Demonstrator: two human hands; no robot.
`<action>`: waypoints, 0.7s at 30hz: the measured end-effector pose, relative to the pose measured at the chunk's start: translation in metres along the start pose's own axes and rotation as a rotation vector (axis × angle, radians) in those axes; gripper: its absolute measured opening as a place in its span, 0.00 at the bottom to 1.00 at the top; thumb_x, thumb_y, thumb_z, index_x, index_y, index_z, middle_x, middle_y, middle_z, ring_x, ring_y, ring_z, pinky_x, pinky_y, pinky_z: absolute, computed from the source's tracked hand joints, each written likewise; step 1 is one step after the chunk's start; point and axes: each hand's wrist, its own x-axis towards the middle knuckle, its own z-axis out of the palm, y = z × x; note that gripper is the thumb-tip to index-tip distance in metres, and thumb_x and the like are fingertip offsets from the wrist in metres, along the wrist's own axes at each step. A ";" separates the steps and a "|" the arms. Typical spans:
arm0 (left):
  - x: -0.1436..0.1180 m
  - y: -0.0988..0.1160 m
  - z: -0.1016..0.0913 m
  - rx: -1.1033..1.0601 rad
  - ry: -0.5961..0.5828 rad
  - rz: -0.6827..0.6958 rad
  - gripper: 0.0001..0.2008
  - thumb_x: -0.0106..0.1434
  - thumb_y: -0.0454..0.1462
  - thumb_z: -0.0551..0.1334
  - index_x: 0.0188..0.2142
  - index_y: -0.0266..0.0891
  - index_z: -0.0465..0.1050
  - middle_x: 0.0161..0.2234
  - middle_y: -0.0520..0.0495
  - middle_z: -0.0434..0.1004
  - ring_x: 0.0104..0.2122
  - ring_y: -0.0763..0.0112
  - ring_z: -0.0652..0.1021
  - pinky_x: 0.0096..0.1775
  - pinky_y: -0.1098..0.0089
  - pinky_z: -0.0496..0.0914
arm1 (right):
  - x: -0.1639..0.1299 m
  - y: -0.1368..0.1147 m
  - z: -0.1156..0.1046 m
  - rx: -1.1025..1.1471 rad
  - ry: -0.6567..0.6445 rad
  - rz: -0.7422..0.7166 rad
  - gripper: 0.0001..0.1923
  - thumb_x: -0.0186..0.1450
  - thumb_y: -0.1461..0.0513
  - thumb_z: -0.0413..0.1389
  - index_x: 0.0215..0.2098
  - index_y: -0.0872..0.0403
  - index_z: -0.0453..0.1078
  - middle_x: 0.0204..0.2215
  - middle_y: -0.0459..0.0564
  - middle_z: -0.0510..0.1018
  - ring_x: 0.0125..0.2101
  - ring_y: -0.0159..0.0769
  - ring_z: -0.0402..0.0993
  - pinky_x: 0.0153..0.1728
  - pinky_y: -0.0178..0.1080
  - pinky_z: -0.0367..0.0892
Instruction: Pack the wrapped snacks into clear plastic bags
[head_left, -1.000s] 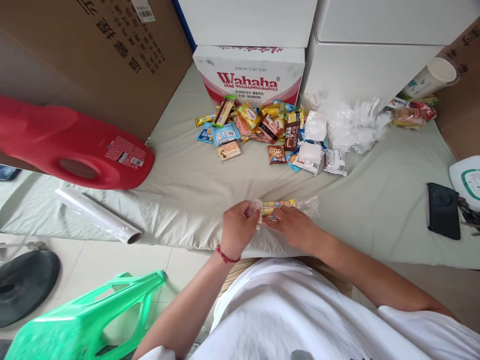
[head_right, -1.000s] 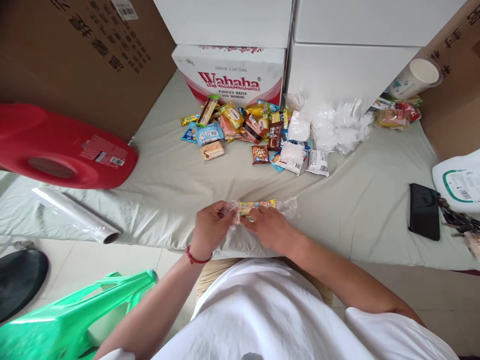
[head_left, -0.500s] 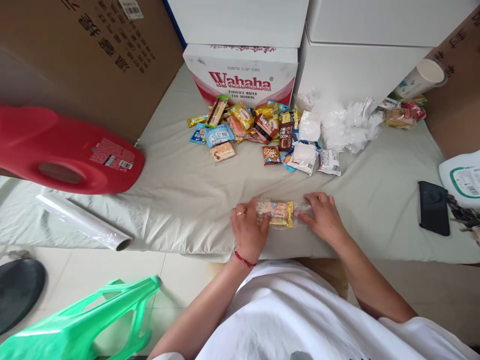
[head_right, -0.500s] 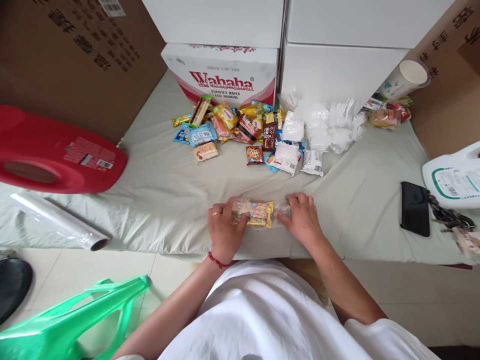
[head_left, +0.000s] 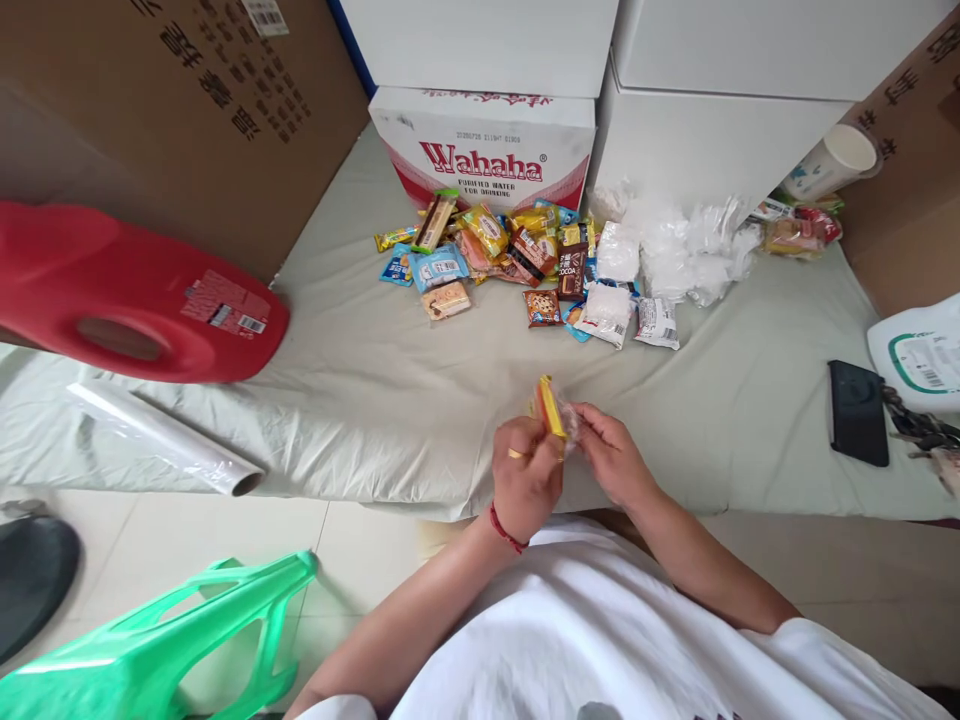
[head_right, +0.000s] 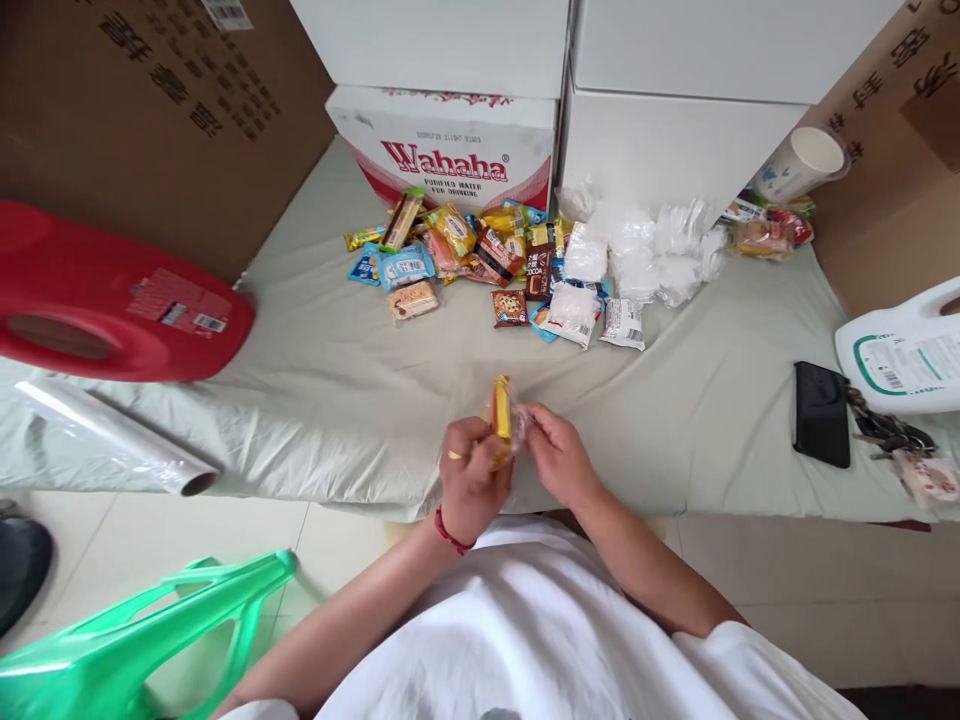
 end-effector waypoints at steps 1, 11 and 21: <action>0.000 0.002 0.000 0.030 -0.008 0.102 0.12 0.63 0.26 0.63 0.42 0.44 0.72 0.41 0.46 0.76 0.43 0.63 0.76 0.42 0.63 0.66 | -0.001 0.002 0.001 0.161 -0.029 0.035 0.17 0.69 0.48 0.57 0.46 0.49 0.77 0.38 0.49 0.82 0.37 0.40 0.77 0.37 0.40 0.72; 0.006 -0.016 -0.022 -0.539 -0.509 0.147 0.33 0.59 0.29 0.58 0.65 0.42 0.62 0.56 0.36 0.75 0.57 0.55 0.76 0.55 0.52 0.73 | -0.012 0.020 -0.025 0.512 0.024 0.267 0.23 0.56 0.50 0.74 0.46 0.50 0.82 0.40 0.50 0.85 0.39 0.40 0.80 0.40 0.40 0.75; -0.028 -0.107 -0.084 0.238 -0.297 -0.096 0.09 0.69 0.33 0.59 0.48 0.39 0.72 0.46 0.37 0.78 0.47 0.51 0.79 0.49 0.54 0.74 | 0.061 -0.038 -0.303 0.411 1.217 -0.117 0.04 0.69 0.66 0.62 0.37 0.55 0.71 0.26 0.40 0.71 0.20 0.23 0.60 0.18 0.26 0.57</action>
